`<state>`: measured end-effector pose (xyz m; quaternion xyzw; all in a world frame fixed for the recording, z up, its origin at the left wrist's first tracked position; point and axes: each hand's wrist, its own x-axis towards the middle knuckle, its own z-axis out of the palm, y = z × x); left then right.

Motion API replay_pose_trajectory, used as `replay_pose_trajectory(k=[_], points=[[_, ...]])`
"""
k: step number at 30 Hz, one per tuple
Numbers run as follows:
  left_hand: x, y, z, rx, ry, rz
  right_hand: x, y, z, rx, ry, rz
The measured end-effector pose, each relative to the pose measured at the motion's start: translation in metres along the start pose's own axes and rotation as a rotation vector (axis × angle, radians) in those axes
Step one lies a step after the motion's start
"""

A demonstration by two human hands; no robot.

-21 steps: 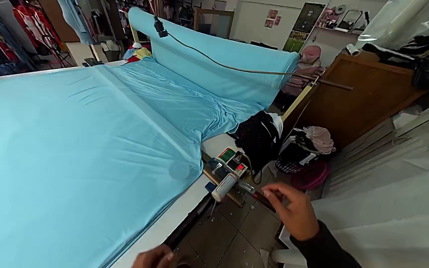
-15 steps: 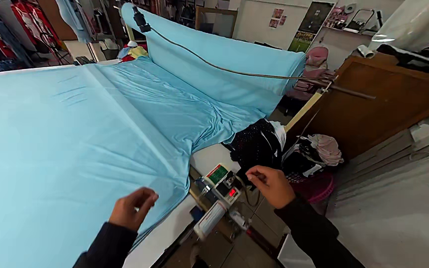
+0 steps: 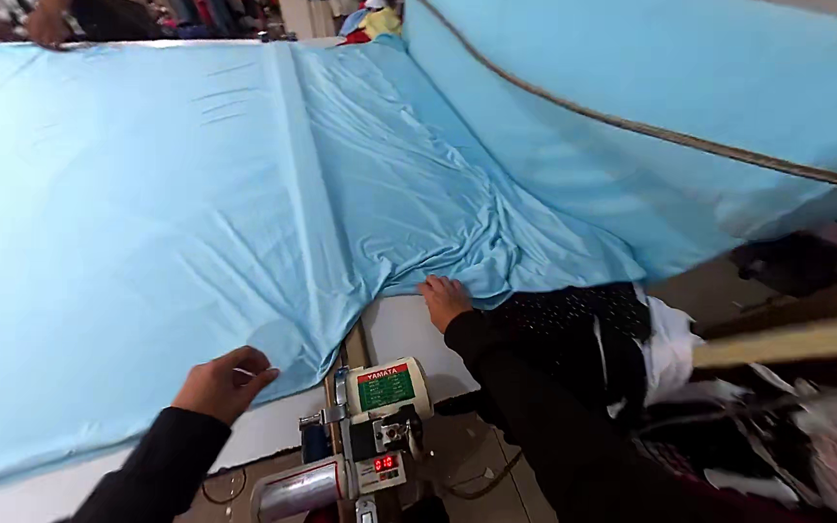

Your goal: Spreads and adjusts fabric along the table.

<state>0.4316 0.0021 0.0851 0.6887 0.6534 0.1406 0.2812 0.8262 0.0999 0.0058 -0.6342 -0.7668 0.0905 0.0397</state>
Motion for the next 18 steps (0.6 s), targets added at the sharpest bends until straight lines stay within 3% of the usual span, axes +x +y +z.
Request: replay_pose_trajectory(k=[3,5,9,13,18], points=[[-0.064,-0.056,-0.034,-0.018,0.183,-0.052,-0.005,0.025,0.004,-0.048,-0.005,-0.095],[-0.114,-0.080,-0.059,-0.059,0.238,-0.134,-0.020,0.042,-0.010,-0.105,-0.106,-0.131],[-0.198,-0.025,-0.095,-0.236,0.324,-0.426,-0.041,0.067,-0.033,-0.252,-0.303,-0.164],[-0.233,-0.027,-0.090,-0.316,0.387,-0.376,-0.039,0.084,-0.041,-0.354,-0.378,-0.116],[-0.250,-0.031,-0.069,-0.329,0.260,-0.280,-0.041,0.074,-0.051,-0.374,-0.342,-0.117]])
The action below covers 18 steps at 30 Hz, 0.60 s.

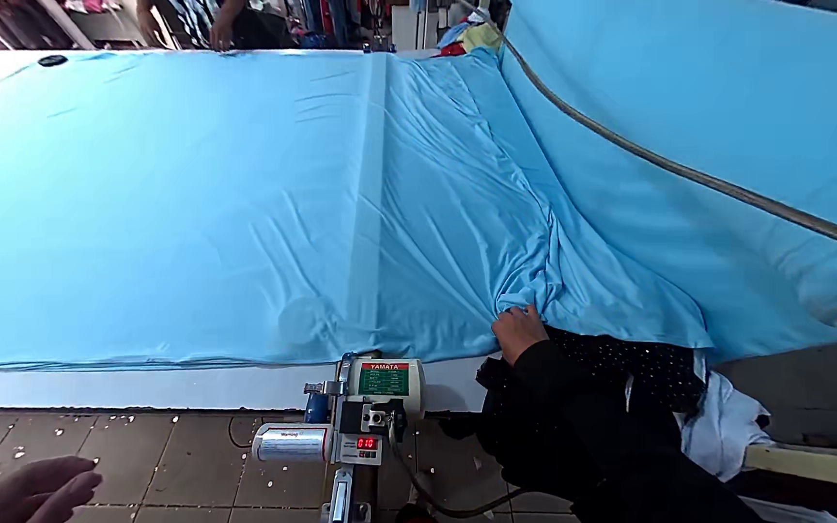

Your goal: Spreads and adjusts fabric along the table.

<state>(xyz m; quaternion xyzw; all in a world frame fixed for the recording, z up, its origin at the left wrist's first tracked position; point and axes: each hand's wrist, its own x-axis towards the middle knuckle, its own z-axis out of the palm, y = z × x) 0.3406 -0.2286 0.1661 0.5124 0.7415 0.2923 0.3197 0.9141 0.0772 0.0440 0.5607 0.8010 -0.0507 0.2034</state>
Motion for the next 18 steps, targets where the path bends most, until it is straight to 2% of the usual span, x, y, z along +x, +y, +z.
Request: replay_pose_trajectory(k=[4,7,11,15,18], points=[[0.003,-0.016,0.010,-0.009,-0.002,0.031,0.002,-0.036,0.000,0.281,0.243,-0.229],[0.014,-0.021,0.023,-0.002,0.028,0.096,0.014,-0.055,0.033,0.325,0.192,-0.404],[0.019,-0.014,0.028,-0.034,-0.015,0.124,0.012,-0.042,0.051,0.357,0.214,-0.312],[0.021,-0.029,0.018,-0.021,-0.043,0.088,0.008,-0.033,0.059,0.312,0.275,-0.241],[0.018,-0.035,0.016,-0.039,-0.084,0.074,0.003,-0.039,0.055,0.312,0.235,-0.221]])
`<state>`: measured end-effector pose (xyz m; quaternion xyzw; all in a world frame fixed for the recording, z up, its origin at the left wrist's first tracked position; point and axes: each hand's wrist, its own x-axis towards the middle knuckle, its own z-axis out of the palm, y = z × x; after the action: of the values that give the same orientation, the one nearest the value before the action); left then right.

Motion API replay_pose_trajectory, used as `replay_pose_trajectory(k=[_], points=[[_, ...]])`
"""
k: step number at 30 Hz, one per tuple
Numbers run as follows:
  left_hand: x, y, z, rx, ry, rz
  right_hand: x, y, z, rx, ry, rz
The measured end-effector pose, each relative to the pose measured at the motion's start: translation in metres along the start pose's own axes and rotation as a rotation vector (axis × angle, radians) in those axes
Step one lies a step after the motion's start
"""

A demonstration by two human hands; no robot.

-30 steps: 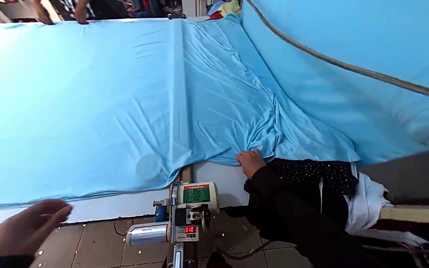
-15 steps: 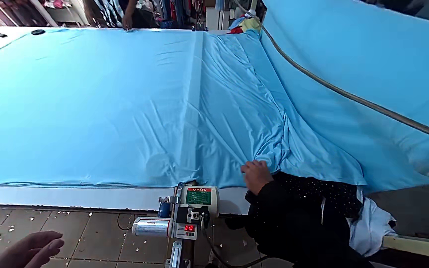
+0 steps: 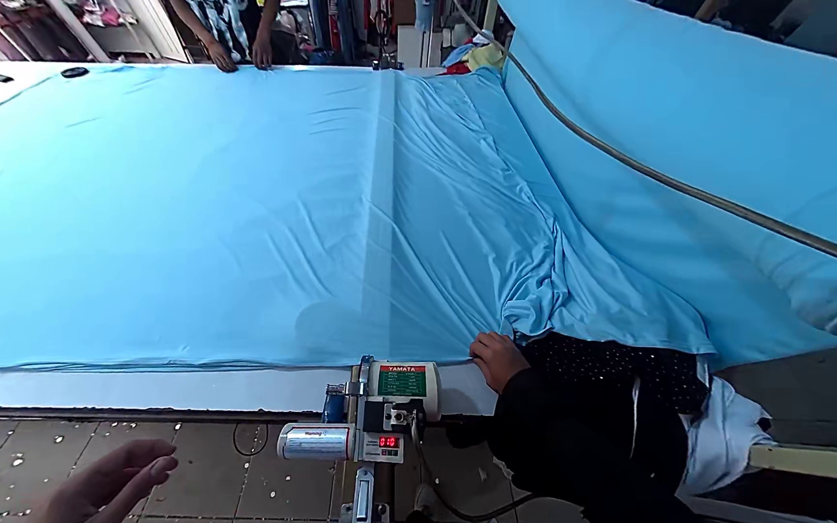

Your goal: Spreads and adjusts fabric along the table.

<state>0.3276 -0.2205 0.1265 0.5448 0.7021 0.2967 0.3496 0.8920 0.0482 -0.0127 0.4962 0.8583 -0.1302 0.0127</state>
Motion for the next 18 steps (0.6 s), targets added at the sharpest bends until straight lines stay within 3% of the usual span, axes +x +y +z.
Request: replay_pose_trajectory(k=[7,11,15,18], points=[[0.020,-0.029,0.015,0.018,0.025,0.060,-0.006,-0.005,0.013,0.025,0.204,-0.038],[0.052,-0.007,0.042,0.178,0.034,0.078,-0.007,-0.012,0.016,0.036,0.359,-0.050],[0.102,0.015,0.067,0.181,-0.014,0.187,-0.019,-0.021,-0.005,0.080,0.558,-0.021],[0.128,0.017,0.062,0.039,0.221,0.289,-0.042,-0.043,-0.039,0.279,0.732,0.051]])
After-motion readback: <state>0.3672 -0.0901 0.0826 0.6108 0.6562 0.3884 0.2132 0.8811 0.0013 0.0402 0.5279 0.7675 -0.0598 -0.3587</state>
